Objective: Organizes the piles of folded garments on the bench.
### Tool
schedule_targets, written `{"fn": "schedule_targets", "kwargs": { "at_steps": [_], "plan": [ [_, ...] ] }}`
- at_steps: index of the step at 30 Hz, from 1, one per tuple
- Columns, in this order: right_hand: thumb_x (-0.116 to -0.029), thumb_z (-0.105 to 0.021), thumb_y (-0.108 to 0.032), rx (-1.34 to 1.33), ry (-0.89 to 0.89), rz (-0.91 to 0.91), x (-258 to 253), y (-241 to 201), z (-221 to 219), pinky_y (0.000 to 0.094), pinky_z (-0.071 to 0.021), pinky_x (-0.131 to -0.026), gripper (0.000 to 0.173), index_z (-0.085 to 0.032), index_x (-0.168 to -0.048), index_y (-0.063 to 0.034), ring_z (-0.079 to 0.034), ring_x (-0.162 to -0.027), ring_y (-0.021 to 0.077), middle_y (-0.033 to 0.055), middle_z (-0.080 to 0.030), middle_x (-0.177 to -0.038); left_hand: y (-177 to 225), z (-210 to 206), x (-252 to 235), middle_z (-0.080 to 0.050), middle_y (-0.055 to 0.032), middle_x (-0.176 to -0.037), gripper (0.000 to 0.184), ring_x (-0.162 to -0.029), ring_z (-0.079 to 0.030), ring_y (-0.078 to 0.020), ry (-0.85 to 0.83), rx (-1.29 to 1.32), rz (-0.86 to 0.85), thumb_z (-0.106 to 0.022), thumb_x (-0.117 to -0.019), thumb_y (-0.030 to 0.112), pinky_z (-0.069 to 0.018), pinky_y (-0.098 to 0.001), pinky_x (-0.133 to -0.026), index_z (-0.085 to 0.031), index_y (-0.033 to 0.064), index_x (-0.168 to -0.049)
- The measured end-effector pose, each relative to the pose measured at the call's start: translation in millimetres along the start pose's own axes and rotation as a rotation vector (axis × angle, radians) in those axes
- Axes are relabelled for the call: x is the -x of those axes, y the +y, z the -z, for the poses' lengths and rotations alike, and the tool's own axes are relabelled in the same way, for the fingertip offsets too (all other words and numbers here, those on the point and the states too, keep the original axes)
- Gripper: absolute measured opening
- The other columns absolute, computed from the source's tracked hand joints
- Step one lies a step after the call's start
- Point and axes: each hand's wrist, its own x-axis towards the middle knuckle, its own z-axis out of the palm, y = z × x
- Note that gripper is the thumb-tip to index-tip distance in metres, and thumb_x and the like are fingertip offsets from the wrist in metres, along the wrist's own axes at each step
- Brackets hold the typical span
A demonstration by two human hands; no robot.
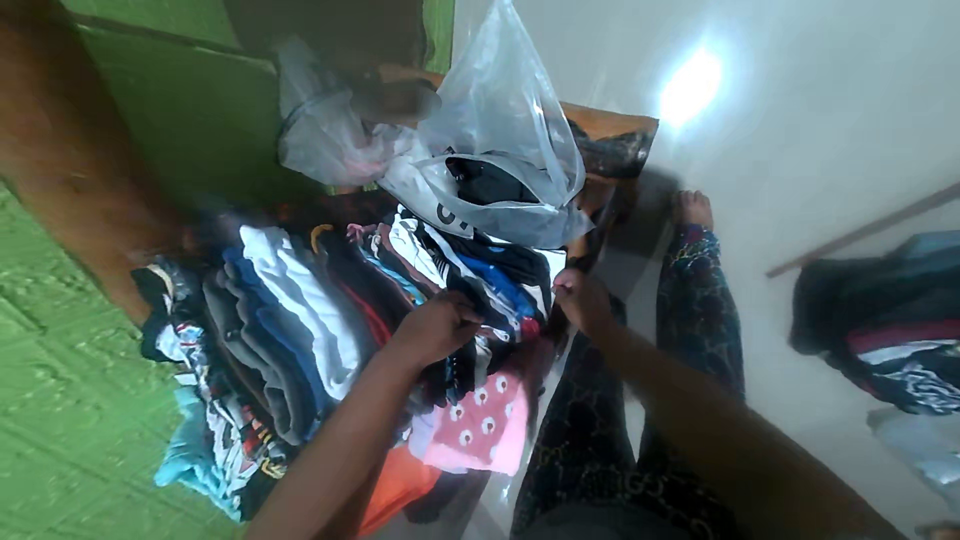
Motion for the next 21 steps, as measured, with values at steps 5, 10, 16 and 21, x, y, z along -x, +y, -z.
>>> {"fn": "schedule_targets", "kwargs": {
  "at_steps": [5, 10, 16, 21],
  "plan": [
    [-0.0803, -0.087, -0.044, -0.109, -0.192, 0.103, 27, -4, -14, 0.0559, -0.0532, -0.099, 0.077, -0.056, -0.139, -0.006, -0.064, -0.115, 0.0333, 0.0189, -0.063, -0.129, 0, -1, 6, -0.07, -0.0058, -0.113, 0.019, -0.116, -0.063, -0.0252, 0.026, -0.043, -0.073, -0.07, -0.0958, 0.036, -0.051, -0.0527, -0.1, -0.082, 0.0219, -0.101],
    [-0.0994, -0.068, -0.034, 0.095, -0.07, 0.095, 20, -13, -19, 0.0589, -0.0535, -0.096, 0.034, -0.07, -0.116, -0.0046, -0.068, -0.11, 0.0361, 0.0191, -0.071, -0.114, 3, 3, 22, -0.072, -0.0053, -0.107, 0.022, -0.109, -0.066, -0.0243, -0.016, -0.088, -0.043, -0.067, -0.0984, 0.036, -0.0529, -0.053, -0.097, -0.081, 0.0186, -0.101],
    [-0.1046, -0.058, -0.025, 0.189, -0.111, 0.069, 22, -17, -2, 0.0606, -0.0498, -0.1, 0.025, -0.071, -0.118, -0.0079, -0.067, -0.114, 0.0357, 0.0172, -0.072, -0.116, -4, 5, 43, -0.072, -0.0067, -0.103, 0.03, -0.108, -0.066, -0.0265, -0.051, -0.135, -0.043, -0.063, -0.0999, 0.036, -0.0502, -0.0546, -0.098, -0.078, 0.0127, -0.09],
    [-0.1013, -0.064, -0.023, 0.052, -0.032, 0.12, 37, -10, -3, 0.0579, -0.055, -0.093, 0.022, -0.072, -0.115, -0.0072, -0.071, -0.103, 0.0318, 0.0151, -0.074, -0.107, -8, 1, 51, -0.074, -0.0012, -0.107, 0.026, -0.112, -0.065, -0.0223, -0.006, -0.139, -0.081, -0.063, -0.0999, 0.036, -0.0491, -0.0511, -0.102, -0.081, 0.0184, -0.096]
  ]
}}
